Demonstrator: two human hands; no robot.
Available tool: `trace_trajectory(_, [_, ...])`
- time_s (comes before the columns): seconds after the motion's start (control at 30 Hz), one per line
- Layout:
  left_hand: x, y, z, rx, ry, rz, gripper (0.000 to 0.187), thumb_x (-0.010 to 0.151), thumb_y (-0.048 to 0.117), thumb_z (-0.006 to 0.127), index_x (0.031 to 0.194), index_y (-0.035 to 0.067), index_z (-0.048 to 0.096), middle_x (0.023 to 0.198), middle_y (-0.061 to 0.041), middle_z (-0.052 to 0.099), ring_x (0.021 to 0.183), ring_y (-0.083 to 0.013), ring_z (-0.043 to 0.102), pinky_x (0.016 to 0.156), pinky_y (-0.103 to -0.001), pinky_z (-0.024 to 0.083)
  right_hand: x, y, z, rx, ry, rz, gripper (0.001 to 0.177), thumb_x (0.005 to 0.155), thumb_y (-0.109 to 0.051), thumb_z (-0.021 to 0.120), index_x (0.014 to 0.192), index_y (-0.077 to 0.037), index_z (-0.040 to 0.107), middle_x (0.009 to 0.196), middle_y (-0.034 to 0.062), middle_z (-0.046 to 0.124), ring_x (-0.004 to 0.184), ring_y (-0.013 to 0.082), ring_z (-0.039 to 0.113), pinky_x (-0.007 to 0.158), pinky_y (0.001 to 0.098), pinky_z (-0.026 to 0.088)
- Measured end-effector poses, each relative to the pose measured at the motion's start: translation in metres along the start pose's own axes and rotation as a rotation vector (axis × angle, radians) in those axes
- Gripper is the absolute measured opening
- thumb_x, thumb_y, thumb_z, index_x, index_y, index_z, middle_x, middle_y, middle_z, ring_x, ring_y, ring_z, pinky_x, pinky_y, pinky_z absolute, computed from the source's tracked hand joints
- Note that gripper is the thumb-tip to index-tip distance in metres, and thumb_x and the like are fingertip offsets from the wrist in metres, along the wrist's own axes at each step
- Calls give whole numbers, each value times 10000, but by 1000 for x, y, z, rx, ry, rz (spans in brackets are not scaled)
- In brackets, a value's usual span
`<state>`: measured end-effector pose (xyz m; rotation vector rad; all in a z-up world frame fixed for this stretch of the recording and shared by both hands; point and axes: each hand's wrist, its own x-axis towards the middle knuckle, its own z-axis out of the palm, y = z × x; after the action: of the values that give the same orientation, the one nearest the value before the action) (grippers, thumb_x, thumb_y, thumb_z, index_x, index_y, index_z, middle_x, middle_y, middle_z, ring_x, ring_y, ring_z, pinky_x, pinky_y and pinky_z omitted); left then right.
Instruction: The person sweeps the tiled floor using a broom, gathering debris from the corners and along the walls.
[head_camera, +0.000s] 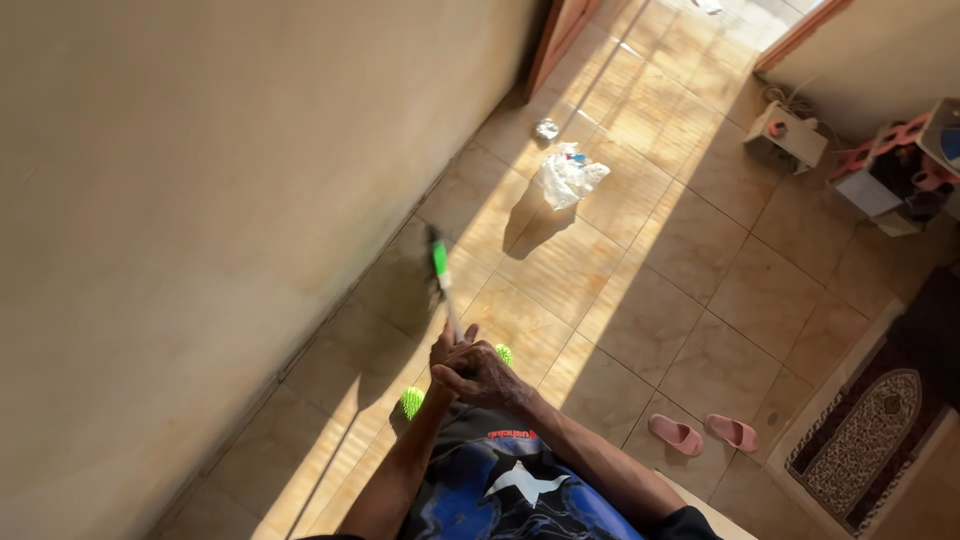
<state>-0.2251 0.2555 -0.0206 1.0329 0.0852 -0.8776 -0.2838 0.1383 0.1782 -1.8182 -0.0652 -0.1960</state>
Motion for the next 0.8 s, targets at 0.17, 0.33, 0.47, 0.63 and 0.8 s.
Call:
trace_trajectory(0.17, [18, -13, 13, 668, 239, 56, 512, 1005, 323, 622, 1348, -15, 449, 795, -104, 596, 627, -150, 578, 607, -359, 509, 7, 35, -31, 22, -105, 186, 379, 980, -283, 600, 708, -29, 670, 528, 113, 499, 434, 206, 439, 479, 383, 392])
trace_trajectory(0.33, [59, -8, 22, 939, 215, 249, 477, 927, 359, 675, 1205, 11, 505, 669, -140, 633, 495, -193, 592, 424, -387, 457, 12, 69, -28, -40, -107, 102, 456, 1039, -258, 588, 660, -5, 608, 557, 126, 534, 495, 229, 483, 576, 391, 451])
trace_trajectory(0.47, [70, -8, 44, 1256, 87, 121, 395, 937, 378, 703, 1058, 28, 565, 629, -158, 629, 495, -280, 615, 447, -420, 458, -9, 58, -47, -46, 45, -46, 399, 1019, -185, 606, 681, 26, 603, 643, 156, 570, 598, 251, 533, 628, 403, 468])
trace_trajectory(0.63, [58, -16, 116, 1476, -167, 176, 440, 957, 487, 675, 1021, 56, 623, 655, -155, 675, 615, -317, 689, 556, -444, 530, -45, 16, -89, 17, 272, 273, 373, 989, -134, 621, 660, 42, 613, 595, 116, 548, 539, 190, 466, 578, 376, 415])
trace_trajectory(0.8, [46, -16, 192, 1594, -411, 117, 497, 898, 492, 647, 1247, 139, 633, 786, -173, 726, 759, -367, 704, 687, -473, 570, -70, -19, -122, 96, 567, 500, 322, 960, -176, 619, 721, 41, 614, 581, 35, 494, 570, 125, 407, 569, 332, 399])
